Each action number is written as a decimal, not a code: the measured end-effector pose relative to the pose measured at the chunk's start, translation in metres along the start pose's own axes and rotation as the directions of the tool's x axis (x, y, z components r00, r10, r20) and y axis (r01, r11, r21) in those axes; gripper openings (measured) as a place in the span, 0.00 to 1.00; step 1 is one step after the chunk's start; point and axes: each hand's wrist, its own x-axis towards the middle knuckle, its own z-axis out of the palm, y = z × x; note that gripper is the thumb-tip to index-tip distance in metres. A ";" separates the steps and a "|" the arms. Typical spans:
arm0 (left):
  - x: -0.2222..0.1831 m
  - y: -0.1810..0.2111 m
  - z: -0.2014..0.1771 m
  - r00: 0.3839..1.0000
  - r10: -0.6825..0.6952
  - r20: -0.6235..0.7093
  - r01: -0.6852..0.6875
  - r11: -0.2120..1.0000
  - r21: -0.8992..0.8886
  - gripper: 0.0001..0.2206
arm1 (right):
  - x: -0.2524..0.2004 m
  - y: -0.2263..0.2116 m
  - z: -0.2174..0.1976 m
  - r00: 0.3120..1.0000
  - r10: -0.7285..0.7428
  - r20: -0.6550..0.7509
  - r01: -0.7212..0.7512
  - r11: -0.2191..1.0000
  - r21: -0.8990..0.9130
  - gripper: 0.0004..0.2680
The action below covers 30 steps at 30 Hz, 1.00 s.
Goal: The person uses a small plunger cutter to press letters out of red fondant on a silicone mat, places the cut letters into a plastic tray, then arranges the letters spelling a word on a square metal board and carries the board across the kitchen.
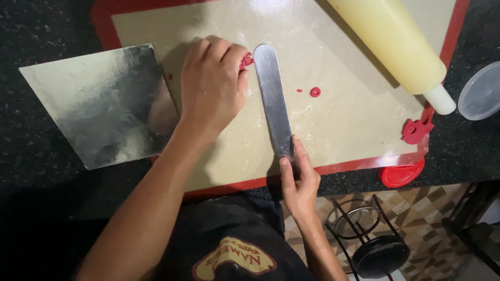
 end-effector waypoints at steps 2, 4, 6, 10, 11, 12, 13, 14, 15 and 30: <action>0.001 0.002 -0.001 1.000 -0.022 -0.004 0.022 0.999 -0.036 0.12 | -0.001 0.001 -0.001 1.000 0.015 0.005 -0.015 1.000 -0.022 0.19; 0.000 0.002 -0.001 1.000 -0.031 0.002 0.031 0.999 -0.038 0.12 | -0.004 0.005 -0.003 0.999 0.042 0.006 -0.042 0.999 -0.030 0.19; 0.001 0.002 -0.001 0.999 -0.038 0.006 0.038 0.998 -0.041 0.12 | -0.007 0.009 -0.005 0.998 0.066 0.005 -0.066 0.997 -0.038 0.19; 0.000 0.002 -0.002 0.999 -0.030 -0.021 0.029 0.999 -0.045 0.13 | -0.009 0.010 -0.008 0.998 0.067 0.006 -0.067 0.997 -0.040 0.19; 0.000 0.001 -0.001 0.999 -0.022 -0.034 0.021 0.999 -0.038 0.13 | -0.009 0.009 -0.009 0.999 0.052 0.006 -0.051 0.998 -0.043 0.18; 0.000 0.002 -0.002 0.999 -0.024 -0.031 0.022 0.999 -0.037 0.13 | -0.009 0.007 -0.009 0.999 0.053 0.007 -0.053 0.998 -0.042 0.18; 0.000 0.002 -0.002 0.999 -0.041 -0.022 0.040 0.998 -0.056 0.13 | -0.008 0.004 -0.010 0.999 0.043 0.015 -0.042 0.998 -0.040 0.18; 0.001 0.003 -0.002 0.998 -0.056 -0.014 0.055 0.996 -0.075 0.12 | -0.006 0.001 -0.010 0.999 0.030 0.019 -0.029 0.999 -0.036 0.18; 0.001 0.003 -0.003 0.998 -0.055 -0.014 0.053 0.996 -0.074 0.12 | -0.006 0.001 -0.009 0.999 0.030 0.019 -0.029 0.999 -0.034 0.18; -0.004 0.000 0.003 0.996 -0.088 -0.010 0.087 0.991 -0.100 0.14 | 0.002 0.007 -0.011 0.995 0.081 0.058 -0.080 0.997 -0.017 0.19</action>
